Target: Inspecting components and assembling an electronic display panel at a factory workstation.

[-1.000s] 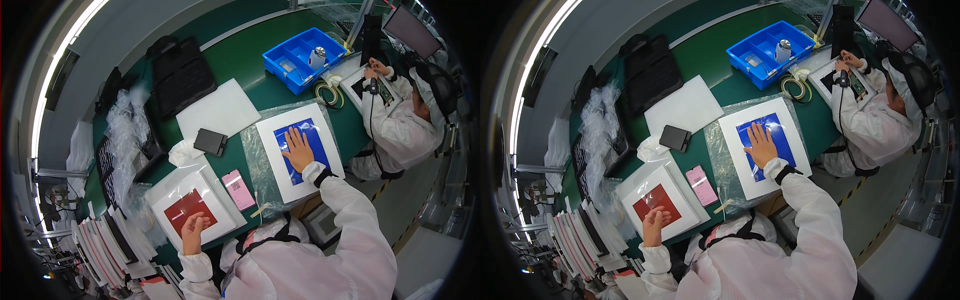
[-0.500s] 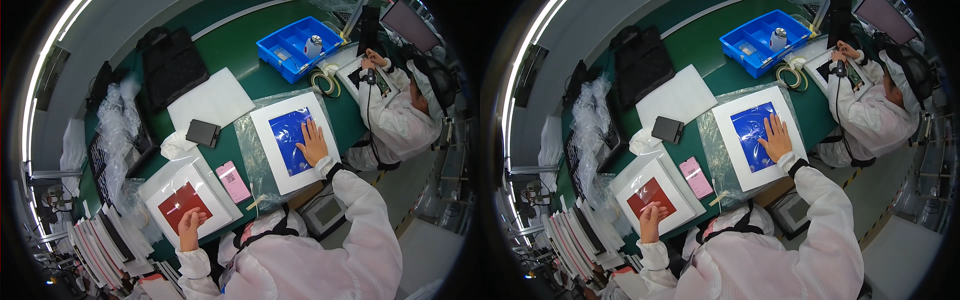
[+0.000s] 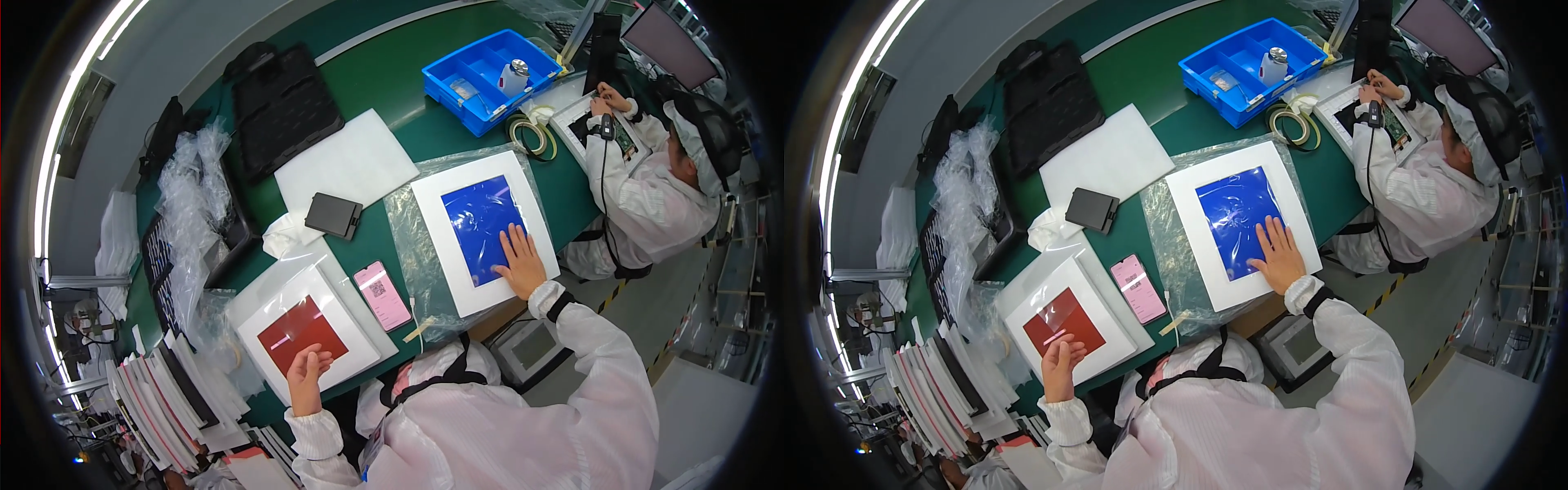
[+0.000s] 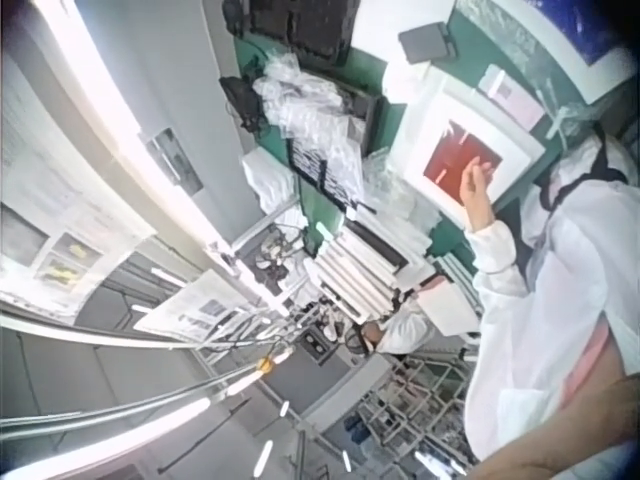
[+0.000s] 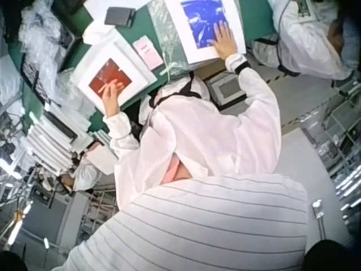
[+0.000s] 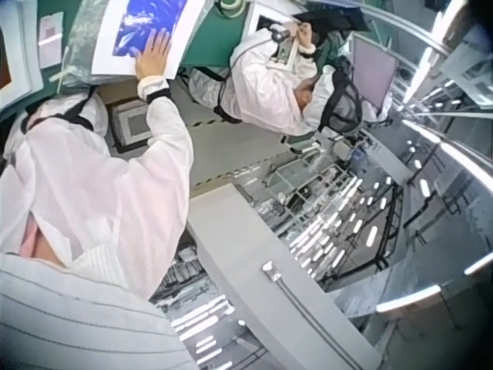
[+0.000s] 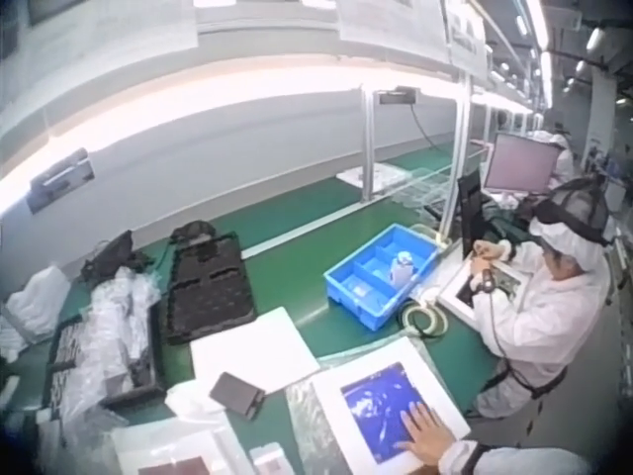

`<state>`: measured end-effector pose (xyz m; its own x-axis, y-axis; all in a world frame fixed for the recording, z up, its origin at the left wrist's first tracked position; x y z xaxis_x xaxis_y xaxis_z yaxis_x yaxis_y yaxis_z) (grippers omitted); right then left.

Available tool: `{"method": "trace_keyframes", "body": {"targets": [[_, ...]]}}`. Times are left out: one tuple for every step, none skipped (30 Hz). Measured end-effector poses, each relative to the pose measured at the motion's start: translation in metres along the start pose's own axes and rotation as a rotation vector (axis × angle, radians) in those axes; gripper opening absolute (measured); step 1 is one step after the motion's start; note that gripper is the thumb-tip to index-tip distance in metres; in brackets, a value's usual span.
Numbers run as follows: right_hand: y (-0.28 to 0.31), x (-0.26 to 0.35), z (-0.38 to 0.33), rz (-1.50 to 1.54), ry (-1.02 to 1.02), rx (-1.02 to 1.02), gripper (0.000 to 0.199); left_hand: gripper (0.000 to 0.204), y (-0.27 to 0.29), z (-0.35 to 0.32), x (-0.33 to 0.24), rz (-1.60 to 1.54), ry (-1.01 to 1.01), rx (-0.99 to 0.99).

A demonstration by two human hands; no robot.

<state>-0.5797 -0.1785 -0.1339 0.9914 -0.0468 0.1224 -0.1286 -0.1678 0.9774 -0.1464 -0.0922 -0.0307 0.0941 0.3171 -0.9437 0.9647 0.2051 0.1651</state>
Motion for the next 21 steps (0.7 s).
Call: {"method": "trace_keyframes", "body": {"targets": [[0.000, -0.004, -0.003, 0.007, -0.043, -0.011, 0.073, 0.029, 0.004, -0.002, 0.001, 0.004, 0.004, -0.012], [0.000, -0.005, -0.006, 0.016, -0.079, -0.021, 0.073, 0.029, 0.007, -0.004, 0.002, -0.007, 0.008, -0.017], [0.001, -0.003, -0.007, 0.017, -0.121, -0.006, 0.073, 0.029, 0.012, -0.005, 0.003, -0.015, 0.011, -0.030], [-0.004, -0.006, -0.010, 0.043, -0.166, -0.013, 0.074, 0.029, 0.016, -0.006, 0.007, -0.036, 0.017, -0.040], [-0.005, -0.007, -0.012, 0.041, -0.184, -0.025, 0.074, 0.029, 0.019, -0.006, 0.007, -0.041, 0.018, -0.051], [-0.007, -0.008, -0.014, 0.039, -0.199, -0.034, 0.074, 0.029, 0.023, -0.008, 0.007, -0.044, 0.019, -0.065], [-0.011, -0.009, -0.015, 0.039, -0.237, -0.080, 0.074, 0.029, 0.029, -0.008, 0.009, -0.032, 0.019, -0.081], [-0.012, -0.013, -0.017, 0.039, -0.280, -0.124, 0.073, 0.029, 0.034, -0.009, 0.007, -0.038, 0.012, -0.092], [-0.013, -0.014, -0.017, 0.024, -0.283, -0.107, 0.072, 0.029, 0.043, -0.011, 0.008, -0.050, 0.010, -0.124], [-0.014, -0.017, -0.017, 0.002, -0.293, -0.093, 0.071, 0.029, 0.052, -0.012, 0.012, -0.066, 0.007, -0.149], [-0.015, -0.018, -0.017, -0.042, -0.303, -0.086, 0.070, 0.030, 0.061, -0.015, 0.012, -0.055, 0.009, -0.194], [-0.016, -0.017, -0.016, -0.086, -0.316, -0.083, 0.069, 0.031, 0.074, -0.017, 0.017, -0.058, 0.008, -0.231], [-0.017, -0.015, -0.015, -0.117, -0.344, -0.083, 0.068, 0.031, 0.087, -0.022, 0.022, -0.072, 0.020, -0.273], [-0.019, -0.017, -0.017, -0.086, -0.356, -0.227, 0.067, 0.031, 0.096, -0.023, 0.028, -0.093, 0.029, -0.301], [-0.006, 0.008, -0.016, 0.032, -0.286, -0.261, 0.064, 0.031, 0.108, -0.026, 0.035, -0.092, 0.031, -0.321], [0.009, 0.034, -0.019, 0.148, -0.219, -0.295, 0.061, 0.030, 0.122, -0.029, 0.044, -0.042, 0.054, -0.377], [0.026, 0.070, -0.023, 0.269, -0.119, -0.273, 0.055, 0.030, 0.134, -0.032, 0.055, 0.009, 0.080, -0.429], [0.040, 0.106, -0.027, 0.383, -0.028, -0.253, 0.050, 0.030, 0.141, -0.031, 0.066, 0.005, 0.085, -0.432], [0.041, 0.135, -0.029, 0.512, 0.034, -0.127, 0.047, 0.030, 0.151, -0.028, 0.077, 0.057, 0.103, -0.474], [0.037, 0.163, -0.031, 0.642, 0.100, 0.003, 0.044, 0.030, 0.162, -0.026, 0.091, 0.112, 0.121, -0.521], [0.031, 0.190, -0.030, 0.790, 0.051, 0.157, 0.043, 0.032, 0.174, -0.022, 0.110, 0.170, 0.045, -0.521]]}}
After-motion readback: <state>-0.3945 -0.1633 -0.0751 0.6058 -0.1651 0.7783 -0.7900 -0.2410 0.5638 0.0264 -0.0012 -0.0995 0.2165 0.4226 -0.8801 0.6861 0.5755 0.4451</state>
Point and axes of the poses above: each hand's wrist, its own z-axis towards the middle knuckle, its own y-axis out of the back of the hand, x = y × z, the point moved 4 cm from there along z, towards the middle knuckle, and after that the axes turned 13 degrees about -y, right-handed, at the moved point
